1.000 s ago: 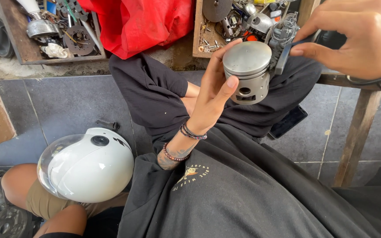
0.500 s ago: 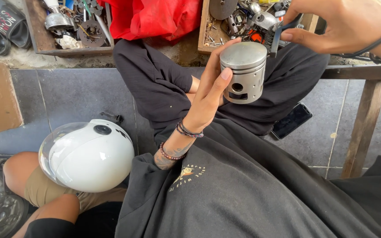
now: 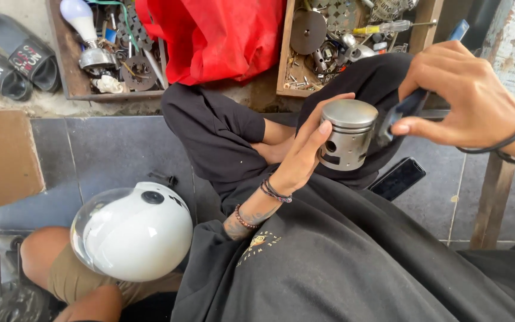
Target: Inspecting a motorcycle engine piston using a screwdriver to check for wear or damage.
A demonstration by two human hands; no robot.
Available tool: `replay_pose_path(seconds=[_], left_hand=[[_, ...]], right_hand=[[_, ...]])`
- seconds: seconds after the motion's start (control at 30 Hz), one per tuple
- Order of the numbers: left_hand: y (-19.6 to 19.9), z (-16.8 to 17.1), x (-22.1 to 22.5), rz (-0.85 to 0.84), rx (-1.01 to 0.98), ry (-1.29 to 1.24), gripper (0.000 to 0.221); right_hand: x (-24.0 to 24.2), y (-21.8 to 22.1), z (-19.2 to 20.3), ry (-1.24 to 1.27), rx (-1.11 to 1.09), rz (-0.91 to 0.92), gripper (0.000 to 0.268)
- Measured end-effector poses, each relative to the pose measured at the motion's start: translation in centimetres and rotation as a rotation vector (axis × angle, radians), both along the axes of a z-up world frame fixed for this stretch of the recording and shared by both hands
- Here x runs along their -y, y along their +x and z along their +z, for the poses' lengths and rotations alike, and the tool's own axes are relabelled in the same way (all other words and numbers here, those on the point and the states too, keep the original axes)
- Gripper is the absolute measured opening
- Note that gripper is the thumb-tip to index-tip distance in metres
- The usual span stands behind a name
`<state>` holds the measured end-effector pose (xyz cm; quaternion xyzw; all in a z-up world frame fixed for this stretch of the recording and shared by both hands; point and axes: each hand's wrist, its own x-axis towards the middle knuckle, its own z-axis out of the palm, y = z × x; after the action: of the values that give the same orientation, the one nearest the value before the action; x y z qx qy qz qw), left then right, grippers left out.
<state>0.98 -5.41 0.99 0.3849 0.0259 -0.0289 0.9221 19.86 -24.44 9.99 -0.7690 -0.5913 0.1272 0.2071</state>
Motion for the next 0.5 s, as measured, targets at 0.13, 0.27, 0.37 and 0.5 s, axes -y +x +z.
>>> replay_pose_path(seconds=[0.13,0.27,0.37,0.5], left_hand=[[1.9,-0.2,-0.4,0.009,0.021,-0.083,0.071],[2.9,-0.5,-0.4,0.056,0.061,-0.038,0.072],[3.5,-0.8,-0.2,0.033,0.030,-0.070,0.078],[3.9,-0.8,0.0,0.043,0.030,0.015,0.077]], right_hand=[[-0.2,1.9,-0.6,-0.009,0.001,-0.148,0.041],[-0.5,1.4,-0.1,-0.018,0.000,-0.170,0.042],[-0.6,1.4,0.2,-0.017,-0.033,-0.172,0.039],[-0.3,2.5,-0.2,-0.018,0.033,-0.187,0.042]])
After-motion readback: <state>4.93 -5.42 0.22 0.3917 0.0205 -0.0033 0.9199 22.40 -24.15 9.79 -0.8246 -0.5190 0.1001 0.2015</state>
